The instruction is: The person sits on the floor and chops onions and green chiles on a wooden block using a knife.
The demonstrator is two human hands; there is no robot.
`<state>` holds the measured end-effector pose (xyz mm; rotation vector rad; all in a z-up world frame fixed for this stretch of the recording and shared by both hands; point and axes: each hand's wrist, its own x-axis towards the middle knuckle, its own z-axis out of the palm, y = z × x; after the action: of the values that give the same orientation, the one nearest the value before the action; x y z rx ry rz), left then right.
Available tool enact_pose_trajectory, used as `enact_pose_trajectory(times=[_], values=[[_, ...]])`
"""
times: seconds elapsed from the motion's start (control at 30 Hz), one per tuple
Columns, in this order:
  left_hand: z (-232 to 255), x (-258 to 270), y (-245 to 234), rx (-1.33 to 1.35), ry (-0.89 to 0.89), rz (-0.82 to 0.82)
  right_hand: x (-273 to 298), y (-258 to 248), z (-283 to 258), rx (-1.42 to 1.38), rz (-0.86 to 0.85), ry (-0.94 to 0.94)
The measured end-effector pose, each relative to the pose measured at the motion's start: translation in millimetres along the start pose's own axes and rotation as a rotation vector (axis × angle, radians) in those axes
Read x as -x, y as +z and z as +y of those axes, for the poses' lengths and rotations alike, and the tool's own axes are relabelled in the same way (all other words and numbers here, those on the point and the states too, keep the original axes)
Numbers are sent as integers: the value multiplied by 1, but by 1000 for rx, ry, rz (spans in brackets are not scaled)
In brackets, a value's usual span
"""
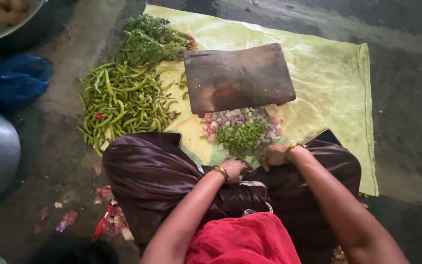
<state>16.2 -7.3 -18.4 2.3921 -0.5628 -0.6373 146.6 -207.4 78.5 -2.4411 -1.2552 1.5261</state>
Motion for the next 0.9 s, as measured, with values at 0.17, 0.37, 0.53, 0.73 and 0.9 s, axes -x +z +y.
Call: enact_pose_trajectory(times=[0.17, 0.37, 0.53, 0.73, 0.9], values=[[11, 19, -29, 144, 153, 420, 34, -7, 10, -384, 453, -185], [9, 72, -120, 654, -112, 544, 73, -26, 35, -1104, 686, -12], [-54, 146, -219, 238, -535, 825, 49, 8, 69, -1349, 1040, 222], [-186, 220, -268, 10, -991, 985, 20, 38, 83, -1698, 1119, 158], [-238, 223, -259, 35, -1209, 469, 6, 45, 87, -1535, 1117, 226]])
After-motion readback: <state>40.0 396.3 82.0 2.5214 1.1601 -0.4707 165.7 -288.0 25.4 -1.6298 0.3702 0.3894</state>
